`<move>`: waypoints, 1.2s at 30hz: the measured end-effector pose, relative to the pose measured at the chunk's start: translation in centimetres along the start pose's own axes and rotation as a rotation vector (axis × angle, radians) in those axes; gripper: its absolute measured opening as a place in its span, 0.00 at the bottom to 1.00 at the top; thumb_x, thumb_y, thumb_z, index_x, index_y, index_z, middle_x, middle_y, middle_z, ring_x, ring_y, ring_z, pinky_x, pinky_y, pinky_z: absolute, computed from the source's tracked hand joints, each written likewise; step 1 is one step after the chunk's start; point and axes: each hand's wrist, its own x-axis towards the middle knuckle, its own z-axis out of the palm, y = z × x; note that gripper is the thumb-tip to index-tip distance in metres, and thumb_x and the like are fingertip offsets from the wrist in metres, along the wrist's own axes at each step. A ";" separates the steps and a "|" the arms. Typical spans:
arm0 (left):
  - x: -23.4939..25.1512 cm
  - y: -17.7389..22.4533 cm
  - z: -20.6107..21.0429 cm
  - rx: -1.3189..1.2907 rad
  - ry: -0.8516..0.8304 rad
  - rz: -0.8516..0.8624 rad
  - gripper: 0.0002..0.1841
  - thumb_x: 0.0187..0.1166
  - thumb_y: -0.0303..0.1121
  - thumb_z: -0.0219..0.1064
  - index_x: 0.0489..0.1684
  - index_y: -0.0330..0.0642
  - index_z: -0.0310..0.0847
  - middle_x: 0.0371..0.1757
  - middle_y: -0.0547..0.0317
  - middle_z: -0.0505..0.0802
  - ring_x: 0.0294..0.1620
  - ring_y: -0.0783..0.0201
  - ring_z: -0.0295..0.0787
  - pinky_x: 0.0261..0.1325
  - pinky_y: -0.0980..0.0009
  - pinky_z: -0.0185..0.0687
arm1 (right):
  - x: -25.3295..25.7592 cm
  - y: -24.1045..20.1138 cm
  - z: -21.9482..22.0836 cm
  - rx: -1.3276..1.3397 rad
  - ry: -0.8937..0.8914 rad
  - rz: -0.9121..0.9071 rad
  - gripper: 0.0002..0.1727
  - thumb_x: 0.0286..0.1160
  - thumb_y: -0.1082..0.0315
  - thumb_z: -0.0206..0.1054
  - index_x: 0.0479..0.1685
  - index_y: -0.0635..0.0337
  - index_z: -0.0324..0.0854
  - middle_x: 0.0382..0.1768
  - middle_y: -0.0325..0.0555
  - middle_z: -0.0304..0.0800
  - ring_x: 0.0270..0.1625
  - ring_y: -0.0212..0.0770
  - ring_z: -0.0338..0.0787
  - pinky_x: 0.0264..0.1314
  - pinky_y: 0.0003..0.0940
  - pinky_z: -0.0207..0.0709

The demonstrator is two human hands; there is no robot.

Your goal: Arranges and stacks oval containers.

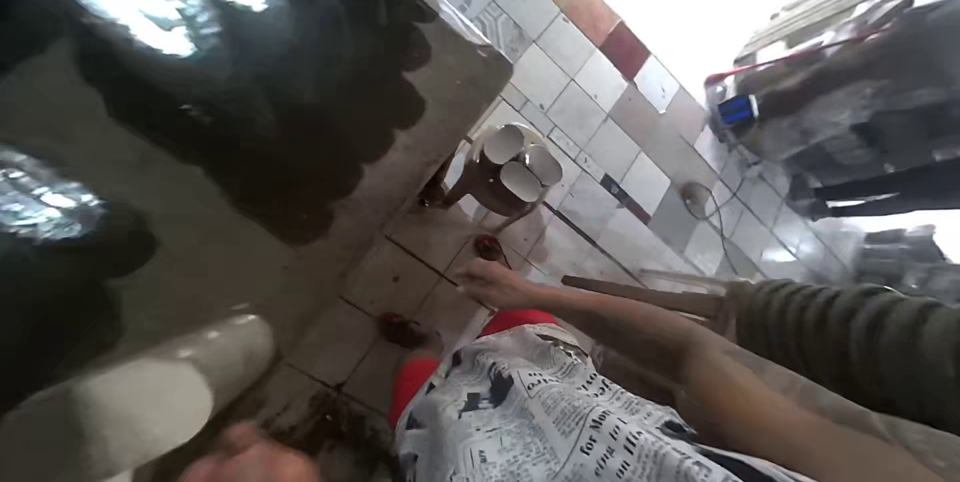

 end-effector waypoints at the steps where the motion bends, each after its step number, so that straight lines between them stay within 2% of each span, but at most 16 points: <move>1: -0.7 0.5 4.3 0.020 -0.112 -0.065 0.13 0.91 0.36 0.57 0.63 0.63 0.84 0.55 0.94 0.90 0.56 0.92 0.84 0.65 0.85 0.79 | -1.4 3.0 -2.8 0.026 0.036 0.083 0.25 0.88 0.58 0.60 0.74 0.66 0.78 0.66 0.59 0.86 0.66 0.48 0.87 0.74 0.47 0.78; 2: -1.3 0.5 8.6 0.010 -0.222 -0.185 0.10 0.89 0.40 0.60 0.59 0.66 0.85 0.47 0.99 0.90 0.48 0.96 0.84 0.53 0.90 0.80 | -2.5 5.7 -5.7 0.060 0.104 0.150 0.23 0.88 0.60 0.61 0.73 0.66 0.78 0.63 0.59 0.88 0.62 0.48 0.89 0.70 0.47 0.81; 4: -2.6 -2.1 16.7 -0.068 -0.428 -0.485 0.15 0.84 0.44 0.65 0.59 0.46 0.84 0.39 0.83 0.91 0.40 0.89 0.86 0.45 0.84 0.85 | -3.9 10.0 -12.4 0.148 0.302 0.252 0.22 0.88 0.64 0.59 0.74 0.68 0.77 0.57 0.60 0.89 0.55 0.47 0.89 0.64 0.47 0.82; 5: -3.3 -4.3 20.3 -0.083 -0.504 -0.650 0.24 0.82 0.41 0.66 0.67 0.29 0.78 0.43 0.68 0.92 0.43 0.82 0.88 0.51 0.77 0.87 | -4.0 12.5 -15.9 0.191 0.409 0.289 0.23 0.89 0.63 0.59 0.76 0.67 0.75 0.59 0.60 0.88 0.56 0.46 0.89 0.64 0.46 0.82; 6: -4.0 -6.7 24.0 -0.063 -0.555 -0.788 0.30 0.80 0.40 0.65 0.74 0.22 0.70 0.45 0.59 0.91 0.43 0.77 0.88 0.52 0.73 0.87 | -3.7 15.2 -19.1 0.218 0.494 0.310 0.25 0.89 0.62 0.58 0.78 0.67 0.73 0.63 0.61 0.88 0.61 0.46 0.89 0.69 0.46 0.81; 7: -4.3 -9.1 27.5 -0.033 -0.595 -0.887 0.35 0.79 0.41 0.65 0.79 0.21 0.64 0.51 0.50 0.91 0.47 0.73 0.88 0.55 0.70 0.86 | -2.9 18.2 -22.1 0.225 0.562 0.315 0.27 0.87 0.59 0.60 0.79 0.67 0.72 0.65 0.63 0.86 0.64 0.48 0.88 0.72 0.48 0.80; 9: -4.3 -14.5 34.6 -0.055 -0.622 -1.043 0.43 0.78 0.43 0.67 0.89 0.26 0.51 0.77 0.36 0.78 0.73 0.61 0.80 0.74 0.64 0.77 | -0.2 23.4 -27.7 0.157 0.625 0.300 0.34 0.82 0.54 0.65 0.82 0.67 0.69 0.67 0.67 0.82 0.66 0.56 0.86 0.71 0.54 0.79; 11: -5.5 -20.1 41.0 -0.085 -0.561 -1.126 0.50 0.75 0.40 0.72 0.93 0.30 0.41 0.89 0.33 0.63 0.87 0.51 0.64 0.85 0.57 0.66 | 2.8 26.9 -31.5 0.050 0.586 0.299 0.44 0.76 0.49 0.70 0.87 0.66 0.61 0.77 0.70 0.73 0.76 0.61 0.79 0.77 0.57 0.75; 13: -7.1 -25.6 46.4 -0.073 -0.476 -1.112 0.57 0.68 0.37 0.79 0.95 0.34 0.36 0.90 0.32 0.60 0.88 0.46 0.63 0.84 0.51 0.68 | 6.2 28.8 -33.4 -0.042 0.505 0.282 0.53 0.69 0.45 0.75 0.91 0.64 0.54 0.85 0.69 0.61 0.84 0.63 0.69 0.83 0.58 0.68; 14: -7.5 -28.1 48.7 -0.105 -0.425 -1.074 0.59 0.65 0.39 0.81 0.95 0.37 0.37 0.90 0.35 0.62 0.87 0.48 0.65 0.83 0.51 0.69 | 8.1 29.5 -33.8 -0.072 0.464 0.261 0.55 0.67 0.46 0.77 0.91 0.63 0.52 0.87 0.68 0.59 0.86 0.64 0.66 0.85 0.59 0.66; 16: -8.1 -31.9 53.2 -0.210 -0.308 -0.967 0.51 0.65 0.45 0.81 0.88 0.40 0.50 0.77 0.47 0.79 0.73 0.60 0.80 0.73 0.57 0.81 | 11.1 31.6 -34.6 -0.133 0.377 0.236 0.53 0.66 0.52 0.80 0.91 0.63 0.54 0.86 0.67 0.62 0.87 0.65 0.64 0.86 0.62 0.63; 17: -8.9 -33.1 54.6 -0.258 -0.273 -0.939 0.46 0.68 0.50 0.79 0.85 0.42 0.58 0.71 0.53 0.85 0.68 0.63 0.84 0.70 0.58 0.83 | 11.8 33.0 -34.4 -0.156 0.339 0.232 0.51 0.66 0.55 0.80 0.90 0.63 0.57 0.83 0.65 0.67 0.85 0.64 0.67 0.85 0.61 0.65; 19: -10.3 -34.7 56.7 -0.289 -0.219 -0.935 0.48 0.71 0.58 0.75 0.87 0.42 0.58 0.74 0.54 0.84 0.71 0.64 0.83 0.74 0.57 0.81 | 12.2 35.1 -34.3 -0.149 0.297 0.212 0.45 0.71 0.55 0.76 0.88 0.61 0.61 0.80 0.61 0.73 0.81 0.59 0.73 0.84 0.56 0.68; 22: -11.2 -35.4 59.3 -0.413 -0.059 -0.947 0.54 0.62 0.67 0.76 0.84 0.41 0.58 0.69 0.55 0.85 0.67 0.64 0.85 0.72 0.56 0.84 | 12.2 35.6 -35.0 -0.115 0.279 0.167 0.38 0.74 0.58 0.74 0.84 0.60 0.67 0.75 0.58 0.78 0.76 0.54 0.78 0.80 0.53 0.72; 30: -10.7 -33.7 59.4 -0.493 -0.008 -0.921 0.54 0.61 0.47 0.82 0.87 0.42 0.48 0.67 0.53 0.85 0.64 0.63 0.87 0.66 0.55 0.87 | 12.5 34.8 -35.5 -0.115 0.236 0.166 0.35 0.73 0.59 0.73 0.80 0.62 0.72 0.71 0.56 0.82 0.74 0.53 0.79 0.79 0.52 0.72; 36: -10.3 -34.7 59.3 -0.452 -0.019 -0.840 0.59 0.60 0.50 0.84 0.90 0.44 0.44 0.76 0.55 0.80 0.73 0.64 0.81 0.72 0.58 0.83 | 12.6 35.0 -35.6 -0.057 0.233 0.202 0.34 0.71 0.60 0.75 0.78 0.60 0.73 0.68 0.55 0.83 0.70 0.50 0.83 0.74 0.50 0.77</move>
